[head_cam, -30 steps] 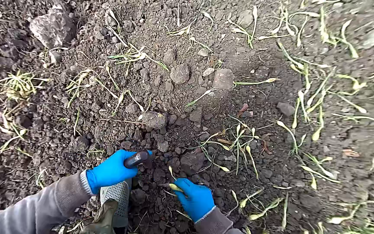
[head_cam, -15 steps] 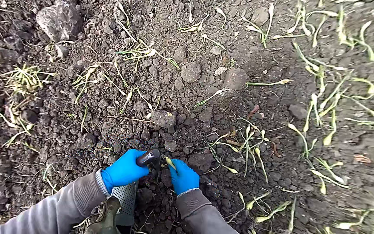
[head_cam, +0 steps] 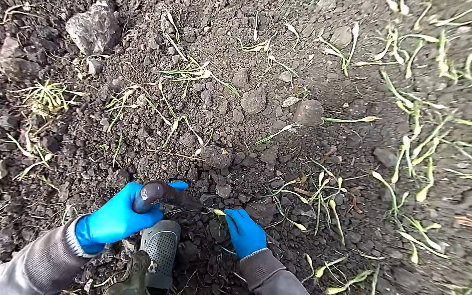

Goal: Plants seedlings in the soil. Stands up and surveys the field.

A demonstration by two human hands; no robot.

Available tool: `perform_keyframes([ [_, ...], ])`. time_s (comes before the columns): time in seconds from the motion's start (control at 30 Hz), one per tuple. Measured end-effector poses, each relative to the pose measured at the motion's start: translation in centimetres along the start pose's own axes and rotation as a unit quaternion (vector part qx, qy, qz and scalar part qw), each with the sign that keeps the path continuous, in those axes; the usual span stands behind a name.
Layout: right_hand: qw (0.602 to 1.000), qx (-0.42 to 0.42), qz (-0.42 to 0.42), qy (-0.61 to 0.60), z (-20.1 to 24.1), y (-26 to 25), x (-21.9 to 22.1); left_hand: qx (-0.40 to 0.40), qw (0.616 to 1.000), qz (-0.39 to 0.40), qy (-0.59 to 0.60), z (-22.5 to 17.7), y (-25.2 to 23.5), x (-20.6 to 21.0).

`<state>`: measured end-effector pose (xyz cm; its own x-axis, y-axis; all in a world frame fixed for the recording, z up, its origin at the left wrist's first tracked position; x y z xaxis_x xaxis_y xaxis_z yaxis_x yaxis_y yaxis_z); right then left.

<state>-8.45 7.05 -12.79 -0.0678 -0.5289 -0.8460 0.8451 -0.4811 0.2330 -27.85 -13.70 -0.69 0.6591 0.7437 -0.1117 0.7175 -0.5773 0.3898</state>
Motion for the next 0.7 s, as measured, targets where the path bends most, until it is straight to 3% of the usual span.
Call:
perform_keyframes([
  [0.07,1.0,-0.013,0.015,0.018,0.8,-0.9,-0.6,0.115,0.99,0.048,-0.068,-6.2,-0.2,0.1],
  [0.1,0.999,-0.02,0.015,0.026,1.5,-1.5,-1.0,0.13,0.982,0.058,-0.123,-7.3,-0.9,0.9],
  [0.17,0.999,-0.041,-0.008,0.029,3.1,-3.0,-1.9,0.065,0.97,0.064,-0.227,-4.1,-3.3,3.4],
  [0.27,0.997,-0.057,-0.004,0.047,5.9,-5.4,-2.1,-0.058,0.973,0.056,-0.217,4.5,-5.6,5.5],
  [0.37,0.979,-0.037,0.142,0.139,7.9,-7.2,2.1,-0.102,0.985,-0.021,-0.141,6.3,-4.4,3.4],
  [0.47,0.945,-0.015,0.257,0.203,8.1,-7.8,7.8,-0.046,0.992,-0.038,-0.109,1.7,-3.4,1.0],
  [0.57,0.926,-0.07,0.289,0.231,8.7,-7.2,9.7,0.106,0.991,-0.043,-0.072,-4.2,-1.8,-2.2],
  [0.63,0.942,-0.132,0.228,0.205,9.1,-7.5,8.3,0.136,0.985,-0.057,-0.089,-5.5,-1.6,-3.2],
  [0.7,0.962,-0.213,0.053,0.161,10.5,-9.7,5.1,0.069,0.985,-0.097,-0.125,-2.3,-3.5,-3.0],
])
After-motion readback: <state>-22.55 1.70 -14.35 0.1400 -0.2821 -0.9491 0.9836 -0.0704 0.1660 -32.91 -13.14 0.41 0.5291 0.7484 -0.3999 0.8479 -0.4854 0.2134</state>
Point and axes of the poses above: each hand's wrist, its own y-axis away from the middle knuckle, its own x-axis out of the palm, z = x × y, the point moved 9 cm from there along -y, towards the middle knuckle, and after that the axes turned 15 degrees about -z, right-handed, at the moved point
